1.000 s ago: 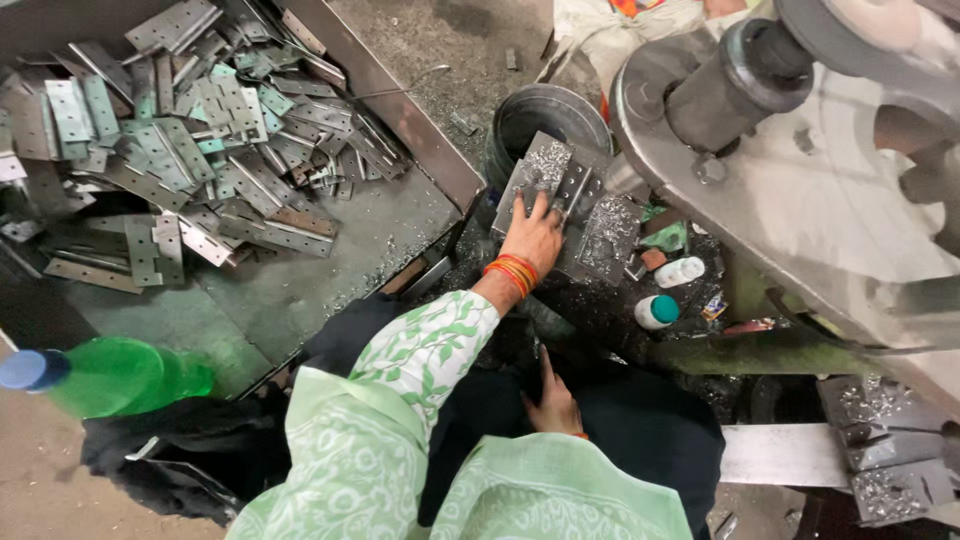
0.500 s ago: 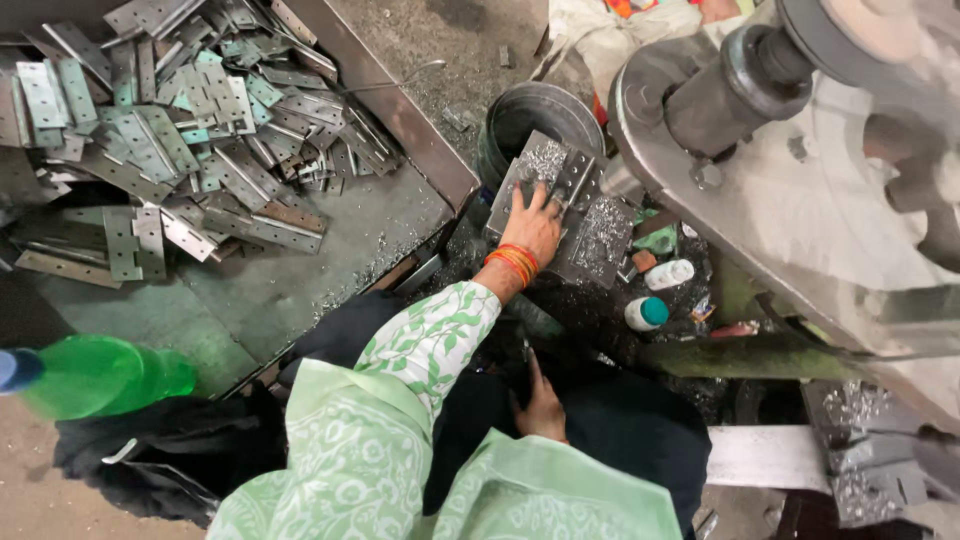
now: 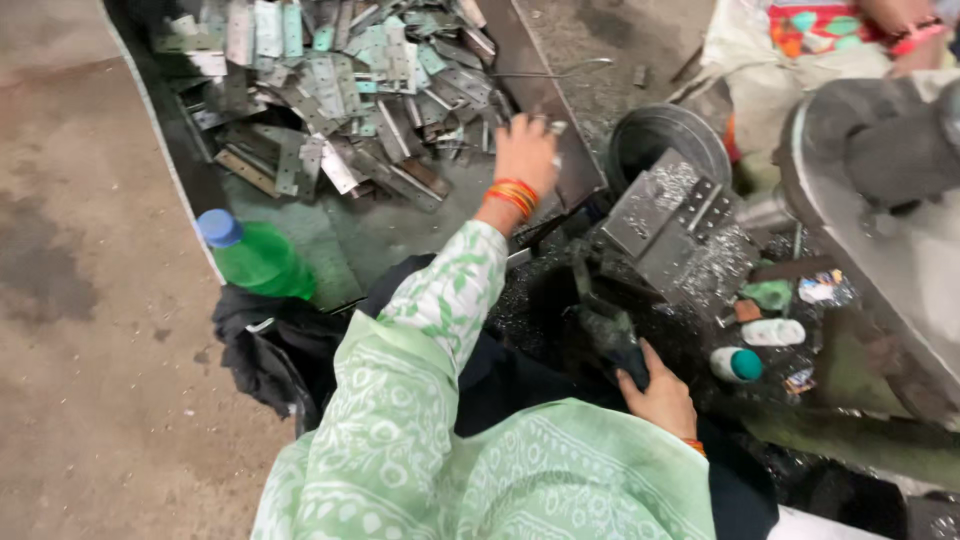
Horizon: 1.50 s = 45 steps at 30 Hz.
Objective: The person places metal plates into a machine to punch holes, then collects the finished hinges into a bin.
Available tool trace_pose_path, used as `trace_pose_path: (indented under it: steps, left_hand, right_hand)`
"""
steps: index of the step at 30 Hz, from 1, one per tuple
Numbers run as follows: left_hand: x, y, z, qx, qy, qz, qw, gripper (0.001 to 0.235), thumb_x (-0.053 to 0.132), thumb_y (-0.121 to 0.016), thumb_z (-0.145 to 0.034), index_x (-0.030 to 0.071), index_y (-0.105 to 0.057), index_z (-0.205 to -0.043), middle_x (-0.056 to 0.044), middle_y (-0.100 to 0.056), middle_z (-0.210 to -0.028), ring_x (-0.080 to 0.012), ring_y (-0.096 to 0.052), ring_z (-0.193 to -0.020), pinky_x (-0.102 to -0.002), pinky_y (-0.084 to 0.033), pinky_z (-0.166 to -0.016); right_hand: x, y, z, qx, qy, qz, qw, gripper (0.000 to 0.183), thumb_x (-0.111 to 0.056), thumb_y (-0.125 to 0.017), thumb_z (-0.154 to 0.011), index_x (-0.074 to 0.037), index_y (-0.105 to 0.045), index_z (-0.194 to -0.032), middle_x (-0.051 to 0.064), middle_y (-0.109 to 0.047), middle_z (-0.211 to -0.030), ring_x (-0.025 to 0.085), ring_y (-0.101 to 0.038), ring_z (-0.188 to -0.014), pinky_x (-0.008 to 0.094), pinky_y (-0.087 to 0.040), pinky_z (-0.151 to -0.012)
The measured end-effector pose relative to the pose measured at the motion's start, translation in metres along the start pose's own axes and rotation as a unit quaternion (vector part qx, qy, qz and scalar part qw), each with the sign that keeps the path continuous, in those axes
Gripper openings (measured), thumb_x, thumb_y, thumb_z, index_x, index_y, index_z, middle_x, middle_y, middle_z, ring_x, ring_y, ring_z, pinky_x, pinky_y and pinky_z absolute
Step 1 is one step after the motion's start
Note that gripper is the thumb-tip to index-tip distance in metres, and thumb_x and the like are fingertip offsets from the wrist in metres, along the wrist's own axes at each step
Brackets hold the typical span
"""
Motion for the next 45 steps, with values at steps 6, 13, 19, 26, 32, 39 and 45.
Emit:
trace_pose_path:
  steps: [6, 13, 19, 26, 32, 39, 45]
  left_hand:
    - [-0.163, -0.094, 0.026, -0.209, 0.078, -0.128, 0.966, 0.029, 0.018, -0.060, -0.092, 0.022, -0.074, -0.118, -0.003, -0.066, -0.127, -0.0293, -0.052, -0.129, -0.053, -0.046, -0.097]
    - [-0.208, -0.145, 0.052, -0.216, -0.062, -0.182, 0.957, 0.029, 0.024, -0.049, -0.103, 0.025, -0.074, -0.117, -0.002, -0.064, -0.125, -0.0225, -0.060, -0.117, -0.058, -0.044, -0.095]
    - [-0.195, -0.157, 0.053, -0.238, -0.089, -0.208, 0.945, 0.028, 0.017, -0.053, -0.102, 0.027, -0.074, -0.119, 0.001, -0.067, -0.121, -0.0206, -0.062, -0.117, -0.054, -0.043, -0.095]
    - [-0.169, -0.154, 0.050, -0.357, -0.092, -0.141, 0.919, 0.028, 0.015, -0.060, -0.098, 0.018, -0.076, -0.122, -0.012, -0.072, -0.126, -0.0317, -0.067, -0.116, -0.045, -0.058, -0.093]
    - [-0.094, -0.088, 0.024, -0.267, -0.104, 0.119, 0.951, 0.081, -0.011, -0.059, -0.075, 0.020, -0.051, -0.149, -0.022, -0.070, -0.118, -0.0389, -0.067, -0.108, -0.047, -0.055, -0.093]
    - [0.021, 0.024, 0.011, -0.105, -0.098, 0.274, 0.951, 0.074, 0.007, -0.080, -0.077, 0.017, -0.054, -0.145, -0.025, -0.072, -0.112, -0.0433, -0.068, -0.103, -0.049, -0.055, -0.090]
    - [0.127, 0.011, 0.040, -0.130, -0.129, 0.418, 0.890, 0.077, 0.000, -0.073, -0.071, 0.016, -0.056, -0.144, -0.025, -0.072, -0.112, -0.0397, -0.071, -0.103, -0.042, -0.057, -0.091]
  right_hand:
    - [-0.009, 0.002, 0.000, 0.006, 0.002, -0.010, 1.000, 0.065, -0.046, -0.071, -0.082, -0.033, -0.057, -0.144, 0.020, -0.073, -0.116, 0.043, -0.069, -0.108, 0.052, -0.056, -0.090]
    - [0.000, -0.005, -0.007, -0.007, -0.011, -0.013, 1.000, 0.064, -0.043, -0.072, -0.082, -0.033, -0.057, -0.143, 0.021, -0.073, -0.115, 0.042, -0.069, -0.109, 0.051, -0.057, -0.090]
    - [0.000, -0.005, -0.007, -0.010, -0.004, -0.030, 0.999, 0.065, -0.042, -0.073, -0.081, -0.032, -0.056, -0.143, 0.021, -0.072, -0.117, 0.042, -0.069, -0.110, 0.050, -0.057, -0.092]
    - [0.003, -0.010, -0.008, 0.003, 0.021, -0.041, 0.999, 0.066, -0.041, -0.074, -0.080, -0.029, -0.057, -0.142, 0.020, -0.072, -0.118, 0.042, -0.069, -0.110, 0.050, -0.056, -0.092]
    - [0.007, -0.014, -0.011, -0.003, 0.018, -0.040, 0.999, 0.067, -0.042, -0.074, -0.080, -0.025, -0.058, -0.143, 0.021, -0.072, -0.119, 0.041, -0.069, -0.110, 0.050, -0.056, -0.094]
    - [0.003, -0.013, -0.010, -0.017, 0.017, -0.015, 1.000, 0.067, -0.040, -0.073, -0.081, -0.024, -0.054, -0.144, 0.021, -0.070, -0.121, 0.044, -0.066, -0.110, 0.055, -0.055, -0.090]
    - [0.004, -0.017, -0.009, -0.021, 0.022, 0.003, 1.000, 0.068, -0.042, -0.072, -0.082, -0.026, -0.052, -0.145, 0.021, -0.070, -0.120, 0.043, -0.067, -0.110, 0.054, -0.056, -0.092]
Point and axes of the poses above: each hand's wrist, its own z-axis away from the middle knuckle, its own y-axis out of the back of the hand, x = y × z, the point moved 4 cm from there along -z, towards the middle knuckle
